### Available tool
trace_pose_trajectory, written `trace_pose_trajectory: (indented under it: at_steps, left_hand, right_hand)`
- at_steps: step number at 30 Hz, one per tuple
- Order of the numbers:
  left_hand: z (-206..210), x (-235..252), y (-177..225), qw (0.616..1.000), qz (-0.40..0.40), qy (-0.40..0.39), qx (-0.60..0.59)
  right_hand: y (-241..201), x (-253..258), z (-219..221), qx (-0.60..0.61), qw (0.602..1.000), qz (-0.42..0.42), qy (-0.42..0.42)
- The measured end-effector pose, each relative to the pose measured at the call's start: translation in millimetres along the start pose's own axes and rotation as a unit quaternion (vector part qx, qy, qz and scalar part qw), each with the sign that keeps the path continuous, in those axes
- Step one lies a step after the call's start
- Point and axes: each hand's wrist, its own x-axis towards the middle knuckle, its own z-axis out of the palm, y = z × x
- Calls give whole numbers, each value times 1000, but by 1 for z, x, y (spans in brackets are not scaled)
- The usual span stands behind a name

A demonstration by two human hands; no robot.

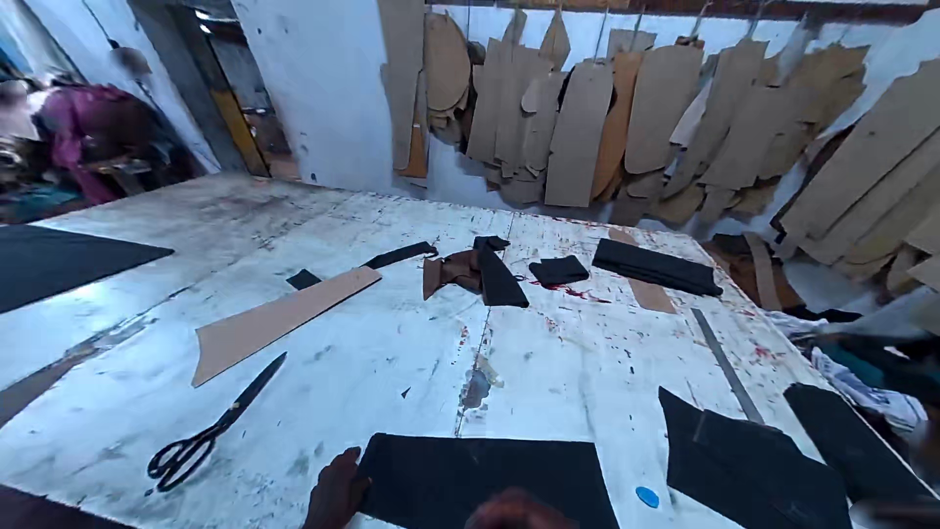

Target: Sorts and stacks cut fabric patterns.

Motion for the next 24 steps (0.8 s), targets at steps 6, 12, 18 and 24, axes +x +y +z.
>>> trace_pose_trajectory:
  at_steps: [6, 12, 18, 24]
  left_hand:
    - [-19, -9, 27, 984, -64, -60, -155]
    - [-35, -27, 49, 938, -149, -65, -307]
    - [-43, -51, 93, 923, -99, -89, -362]
    - [-6, -90, 157, 937, 87, -113, -320]
  right_hand:
    - [172, -75, -98, -425, 887, 146, 111]
    - [188, -103, -100, -530, 829, 166, 65]
    - [182, -101, -100, -508, 842, 168, 71]
    - [163, -70, -70, -222, 951, 138, 167]
